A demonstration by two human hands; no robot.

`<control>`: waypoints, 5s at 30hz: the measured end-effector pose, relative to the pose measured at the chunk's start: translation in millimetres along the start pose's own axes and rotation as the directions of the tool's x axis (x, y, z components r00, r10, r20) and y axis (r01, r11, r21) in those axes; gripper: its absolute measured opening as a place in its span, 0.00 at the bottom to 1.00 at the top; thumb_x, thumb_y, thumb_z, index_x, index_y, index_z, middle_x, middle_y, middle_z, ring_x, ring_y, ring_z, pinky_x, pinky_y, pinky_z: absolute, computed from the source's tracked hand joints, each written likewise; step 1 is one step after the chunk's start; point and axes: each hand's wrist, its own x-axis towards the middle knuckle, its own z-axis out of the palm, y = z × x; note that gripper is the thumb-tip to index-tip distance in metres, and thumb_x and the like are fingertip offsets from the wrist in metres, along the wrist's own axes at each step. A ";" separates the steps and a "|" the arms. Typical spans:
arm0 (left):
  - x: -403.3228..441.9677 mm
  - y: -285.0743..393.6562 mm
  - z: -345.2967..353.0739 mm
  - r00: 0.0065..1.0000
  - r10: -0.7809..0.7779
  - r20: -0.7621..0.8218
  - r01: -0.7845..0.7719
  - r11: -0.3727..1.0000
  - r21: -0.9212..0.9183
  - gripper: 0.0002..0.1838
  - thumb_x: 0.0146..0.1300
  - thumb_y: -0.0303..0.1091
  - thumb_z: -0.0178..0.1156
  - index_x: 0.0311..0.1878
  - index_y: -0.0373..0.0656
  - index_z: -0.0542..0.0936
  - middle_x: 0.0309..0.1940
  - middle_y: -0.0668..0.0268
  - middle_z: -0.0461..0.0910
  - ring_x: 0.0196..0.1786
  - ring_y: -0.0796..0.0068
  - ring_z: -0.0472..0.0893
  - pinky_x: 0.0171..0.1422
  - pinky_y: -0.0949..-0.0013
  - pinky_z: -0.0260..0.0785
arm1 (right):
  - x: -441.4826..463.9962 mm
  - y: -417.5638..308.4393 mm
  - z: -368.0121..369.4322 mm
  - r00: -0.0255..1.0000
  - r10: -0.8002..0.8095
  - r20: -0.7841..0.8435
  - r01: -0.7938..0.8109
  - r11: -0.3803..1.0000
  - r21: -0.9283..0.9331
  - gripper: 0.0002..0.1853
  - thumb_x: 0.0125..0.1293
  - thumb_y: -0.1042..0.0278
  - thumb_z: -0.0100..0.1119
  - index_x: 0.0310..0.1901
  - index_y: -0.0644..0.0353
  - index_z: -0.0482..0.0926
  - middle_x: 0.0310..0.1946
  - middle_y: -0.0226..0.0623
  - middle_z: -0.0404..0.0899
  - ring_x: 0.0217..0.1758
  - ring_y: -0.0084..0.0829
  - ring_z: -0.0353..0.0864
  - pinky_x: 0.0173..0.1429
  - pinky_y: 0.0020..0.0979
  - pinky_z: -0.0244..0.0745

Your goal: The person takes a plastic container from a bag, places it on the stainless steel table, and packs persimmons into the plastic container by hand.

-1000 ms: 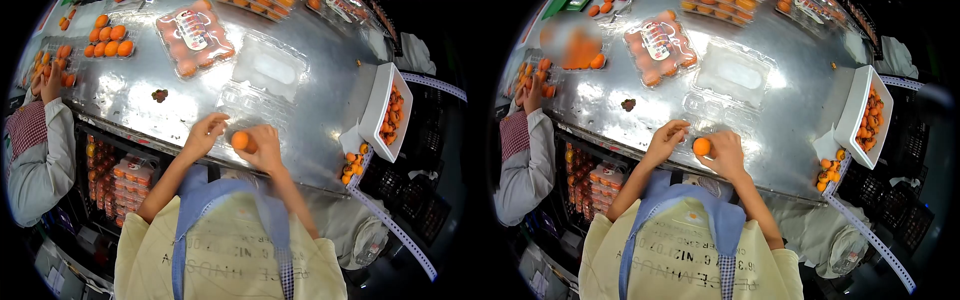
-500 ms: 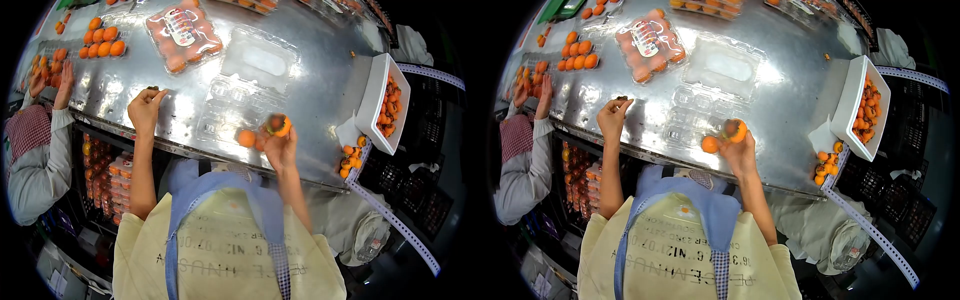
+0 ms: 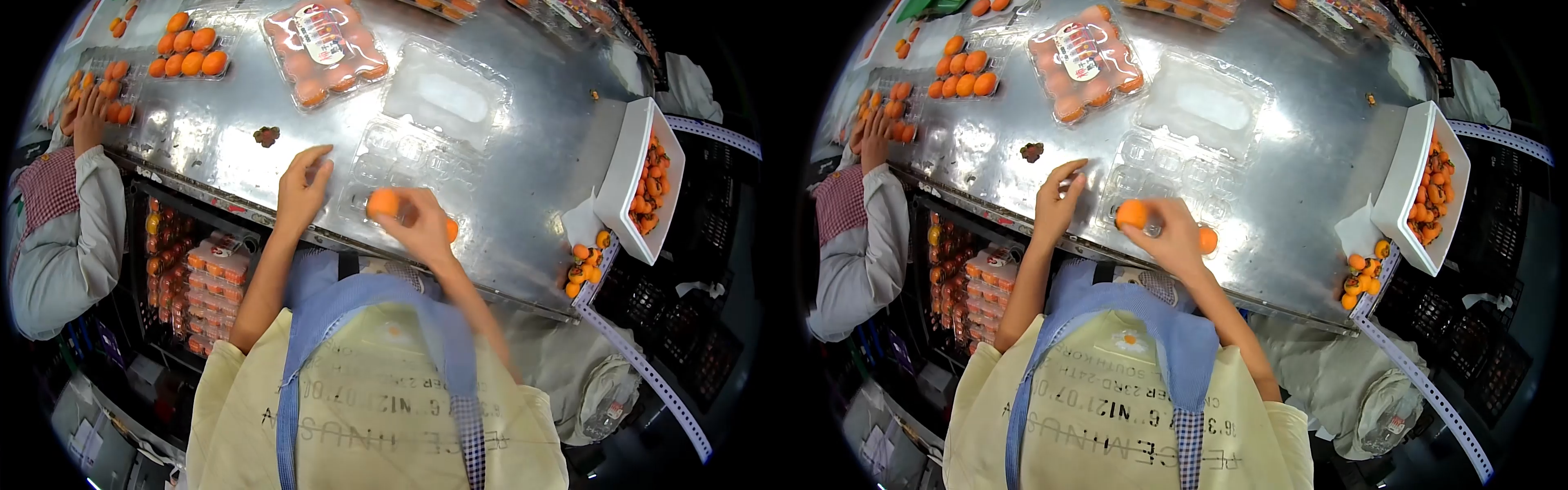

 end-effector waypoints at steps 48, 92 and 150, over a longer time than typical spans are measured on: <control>-31.0 30.8 -3.8 0.931 0.054 0.361 0.146 0.851 -0.504 0.28 0.53 0.33 0.70 0.58 0.40 0.75 0.50 0.62 0.79 0.51 0.71 0.79 0.58 0.69 0.70 | 6.7 -32.9 10.0 0.923 -0.362 -0.133 0.379 0.916 0.133 0.28 0.47 0.65 0.72 0.51 0.61 0.74 0.42 0.39 0.76 0.47 0.34 0.73 0.50 0.33 0.70; -41.9 76.0 -12.1 0.917 0.391 0.075 -0.367 0.904 -0.220 0.10 0.54 0.27 0.67 0.37 0.36 0.77 0.34 0.61 0.79 0.37 0.70 0.81 0.44 0.70 0.72 | 2.4 -46.3 -0.3 0.800 -0.575 -0.172 0.586 0.810 0.022 0.30 0.43 0.83 0.70 0.52 0.60 0.73 0.51 0.43 0.71 0.49 0.35 0.75 0.45 0.30 0.76; -30.3 -20.7 14.2 0.986 -0.081 0.144 0.081 0.997 0.006 0.14 0.60 0.25 0.57 0.50 0.37 0.76 0.36 0.55 0.81 0.36 0.59 0.83 0.42 0.65 0.74 | 20.3 -13.4 40.5 0.845 -0.518 0.134 0.495 0.662 -0.563 0.21 0.43 0.63 0.70 0.40 0.61 0.76 0.35 0.36 0.73 0.41 0.37 0.72 0.45 0.36 0.65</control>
